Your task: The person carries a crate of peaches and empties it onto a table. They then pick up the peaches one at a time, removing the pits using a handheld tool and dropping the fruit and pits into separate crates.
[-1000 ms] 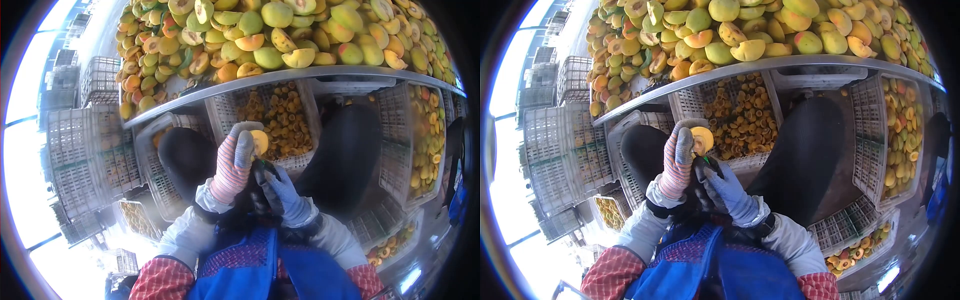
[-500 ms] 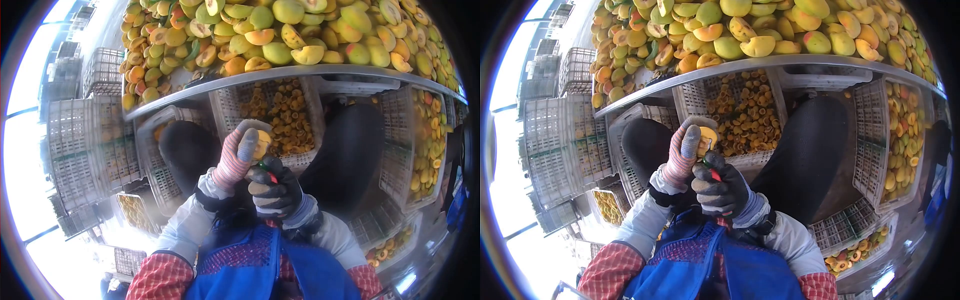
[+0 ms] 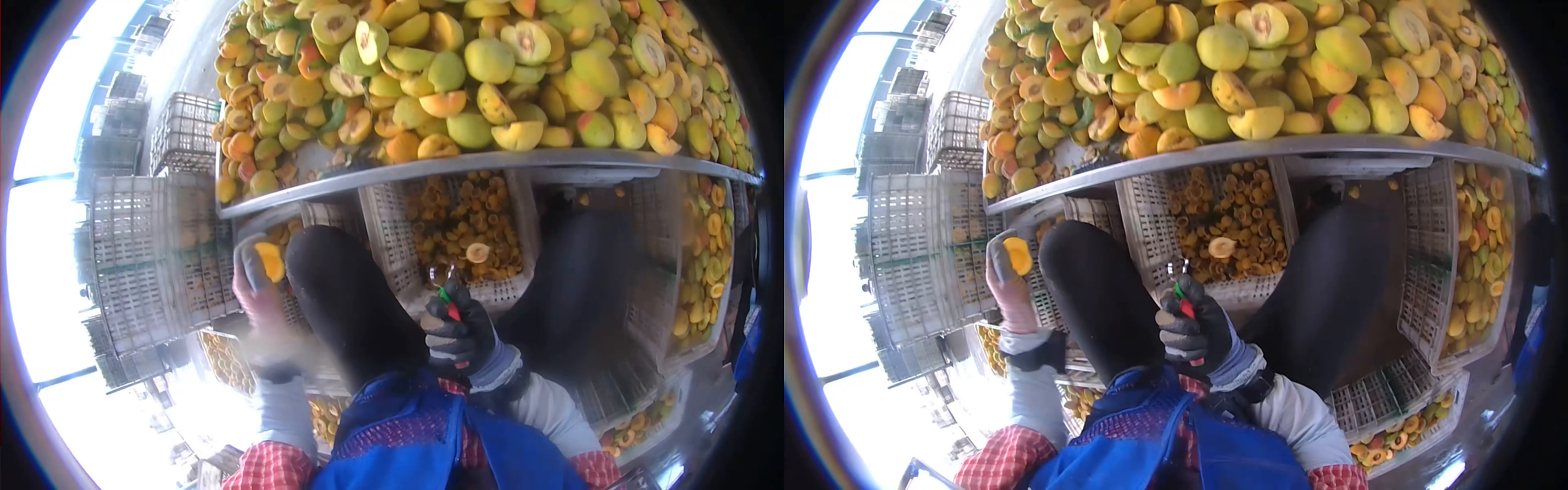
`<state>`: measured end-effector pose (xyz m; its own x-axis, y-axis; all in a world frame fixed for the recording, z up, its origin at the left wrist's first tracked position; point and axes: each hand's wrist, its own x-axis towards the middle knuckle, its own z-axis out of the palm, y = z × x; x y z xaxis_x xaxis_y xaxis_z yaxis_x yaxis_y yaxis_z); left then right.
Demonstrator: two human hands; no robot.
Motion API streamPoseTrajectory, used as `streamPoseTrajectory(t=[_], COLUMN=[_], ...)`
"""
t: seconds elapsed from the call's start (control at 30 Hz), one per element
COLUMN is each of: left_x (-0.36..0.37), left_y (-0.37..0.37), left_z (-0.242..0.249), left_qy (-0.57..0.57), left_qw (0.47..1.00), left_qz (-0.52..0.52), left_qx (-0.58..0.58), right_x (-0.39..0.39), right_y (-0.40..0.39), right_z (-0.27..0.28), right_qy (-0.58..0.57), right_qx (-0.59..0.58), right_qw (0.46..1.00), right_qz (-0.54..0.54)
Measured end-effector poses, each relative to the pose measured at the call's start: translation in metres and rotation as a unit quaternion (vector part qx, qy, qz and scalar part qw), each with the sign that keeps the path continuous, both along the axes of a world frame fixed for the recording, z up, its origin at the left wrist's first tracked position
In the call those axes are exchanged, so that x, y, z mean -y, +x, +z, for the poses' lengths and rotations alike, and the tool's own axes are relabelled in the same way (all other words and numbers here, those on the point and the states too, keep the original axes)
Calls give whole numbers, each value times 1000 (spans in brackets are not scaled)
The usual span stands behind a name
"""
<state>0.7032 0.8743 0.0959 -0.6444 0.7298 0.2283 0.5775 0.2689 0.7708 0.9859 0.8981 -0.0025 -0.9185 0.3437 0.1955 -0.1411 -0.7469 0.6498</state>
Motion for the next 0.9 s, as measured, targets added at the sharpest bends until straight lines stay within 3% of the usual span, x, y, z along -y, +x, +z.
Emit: streamPoseTrajectory(t=[0.03,0.13,0.17,0.23,0.37,0.47,0.5,0.6,0.7,0.8,0.83,0.9], left_x=[-7,-39,-63,-117,-218,-233,-225,-178,-128,-87,-75,-58], left_y=[-18,-22,-9,8,29,26,23,27,65,97,108,124], left_z=[12,29,33,22,-27,-38,-39,-32,-5,-2,-6,-18], left_qy=[-171,-396,-349,-299,-454,-456,-399,-206,-154,-192,-158,-111], left_qw=[980,859,896,921,853,863,884,924,913,878,895,868], left_qz=[50,12,-9,-81,-83,-62,-90,-170,-331,-435,-403,-317], left_qx=[-86,-325,-273,-236,-243,-206,-225,-274,-181,-54,107,366], right_x=[-1,-2,-2,-3,-15,-28,-27,-30,-35,-35,-34,-32], right_y=[-3,-8,-11,-13,-8,-9,-9,-6,-6,-9,-6,-3], right_z=[-7,-18,-20,-23,-9,-5,-5,-9,15,18,19,19], right_qy=[17,45,48,61,111,138,142,134,196,212,221,242], right_qx=[13,71,87,157,367,477,504,480,574,514,509,496], right_qw=[1000,996,995,985,923,867,850,866,795,827,827,826], right_qz=[5,15,23,47,41,45,57,54,-3,-79,-92,-118])
